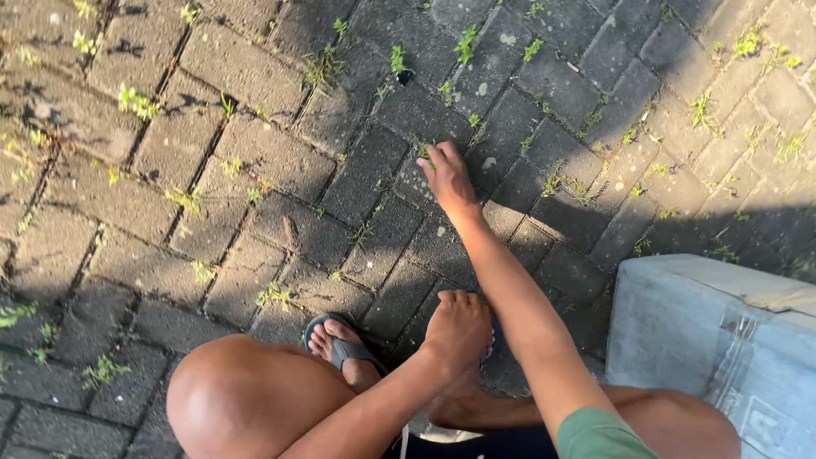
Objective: Pulling weeds from between paving stones and placing them in a trash bin.
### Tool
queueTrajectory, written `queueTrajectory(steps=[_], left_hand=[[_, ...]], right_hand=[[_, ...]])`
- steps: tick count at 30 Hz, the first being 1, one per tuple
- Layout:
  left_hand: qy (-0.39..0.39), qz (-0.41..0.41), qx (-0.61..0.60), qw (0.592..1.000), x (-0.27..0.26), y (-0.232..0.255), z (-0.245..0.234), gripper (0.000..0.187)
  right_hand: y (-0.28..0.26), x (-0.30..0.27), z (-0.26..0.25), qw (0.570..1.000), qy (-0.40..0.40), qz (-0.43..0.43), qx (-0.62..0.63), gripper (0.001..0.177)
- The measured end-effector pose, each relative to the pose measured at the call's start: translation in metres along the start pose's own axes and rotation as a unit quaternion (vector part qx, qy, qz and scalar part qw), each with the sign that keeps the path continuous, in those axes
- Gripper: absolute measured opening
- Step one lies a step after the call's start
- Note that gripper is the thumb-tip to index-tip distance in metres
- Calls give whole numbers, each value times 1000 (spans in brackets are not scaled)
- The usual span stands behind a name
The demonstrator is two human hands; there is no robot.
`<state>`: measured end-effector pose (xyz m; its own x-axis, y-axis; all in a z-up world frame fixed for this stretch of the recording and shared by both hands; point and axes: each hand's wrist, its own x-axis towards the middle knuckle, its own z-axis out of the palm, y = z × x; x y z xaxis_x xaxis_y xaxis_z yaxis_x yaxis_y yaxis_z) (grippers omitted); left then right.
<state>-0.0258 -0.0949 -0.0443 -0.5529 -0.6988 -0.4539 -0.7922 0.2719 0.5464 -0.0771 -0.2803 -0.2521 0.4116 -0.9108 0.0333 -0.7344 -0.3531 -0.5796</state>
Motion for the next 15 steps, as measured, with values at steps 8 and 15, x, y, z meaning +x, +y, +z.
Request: queueTrajectory(steps=[8,15], left_hand=[[-14,16,7,1000,8,-23,7,32],[10,16,45,999,21,-56,-17,21]], right_hand=[[20,13,-5,997,53,41,27,20],[28,-6,-62,984,83,138,70,17]])
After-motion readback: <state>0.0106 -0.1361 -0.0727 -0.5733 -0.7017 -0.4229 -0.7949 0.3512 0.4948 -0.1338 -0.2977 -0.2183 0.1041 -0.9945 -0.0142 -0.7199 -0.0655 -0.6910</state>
